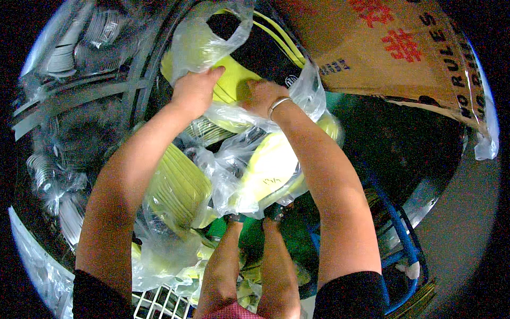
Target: The person retrieves shoe insoles from a shelf and fits them into black shoes on a conveyor belt, occasionally adjusting their glasses.
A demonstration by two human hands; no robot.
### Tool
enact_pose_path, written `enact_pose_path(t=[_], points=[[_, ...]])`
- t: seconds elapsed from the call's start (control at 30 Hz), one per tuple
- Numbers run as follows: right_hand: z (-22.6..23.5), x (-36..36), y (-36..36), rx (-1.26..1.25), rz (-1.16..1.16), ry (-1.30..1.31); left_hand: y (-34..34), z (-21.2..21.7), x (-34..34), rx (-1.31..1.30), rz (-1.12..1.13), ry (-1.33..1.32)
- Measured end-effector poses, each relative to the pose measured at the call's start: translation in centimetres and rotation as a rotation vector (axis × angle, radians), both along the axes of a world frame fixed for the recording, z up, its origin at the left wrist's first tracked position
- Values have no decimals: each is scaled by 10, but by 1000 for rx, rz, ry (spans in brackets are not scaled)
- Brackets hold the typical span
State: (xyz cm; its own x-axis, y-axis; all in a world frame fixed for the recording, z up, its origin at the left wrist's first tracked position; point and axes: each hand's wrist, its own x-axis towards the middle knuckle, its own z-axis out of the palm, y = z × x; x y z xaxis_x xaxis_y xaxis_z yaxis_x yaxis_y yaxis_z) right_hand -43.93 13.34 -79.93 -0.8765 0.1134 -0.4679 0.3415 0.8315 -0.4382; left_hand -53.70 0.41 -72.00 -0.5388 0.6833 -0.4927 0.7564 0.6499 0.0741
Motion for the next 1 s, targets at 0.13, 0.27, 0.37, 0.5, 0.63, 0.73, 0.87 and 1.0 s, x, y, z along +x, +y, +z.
enact_pose_path(t=[0.13, 0.27, 0.37, 0.5, 0.63, 0.73, 0.87, 1.0], points=[[-13, -17, 28, 84, -234, 296, -2, -41, -11, 337, -88, 315], [-30, -27, 43, 268, -341, 256, 32, -23, -45, 712, 759, -281], [-12, -35, 27, 299, -387, 61, 41, -2, -78, 1092, 1048, -420], [-12, -44, 48, 292, -313, 24, 24, -5, -109, 1130, 1021, -604], [-31, -20, 26, 510, -349, 227, 38, 13, -74, 950, 1069, -487], [-24, -16, 26, 488, -299, 395, 29, 20, -72, 934, 1093, -594], [4, -4, 39, -187, -620, 467, 29, 36, -59, 857, 1122, -784], [72, 45, 43, -1103, -1058, 788, 36, 74, -2, 846, 1067, -800]])
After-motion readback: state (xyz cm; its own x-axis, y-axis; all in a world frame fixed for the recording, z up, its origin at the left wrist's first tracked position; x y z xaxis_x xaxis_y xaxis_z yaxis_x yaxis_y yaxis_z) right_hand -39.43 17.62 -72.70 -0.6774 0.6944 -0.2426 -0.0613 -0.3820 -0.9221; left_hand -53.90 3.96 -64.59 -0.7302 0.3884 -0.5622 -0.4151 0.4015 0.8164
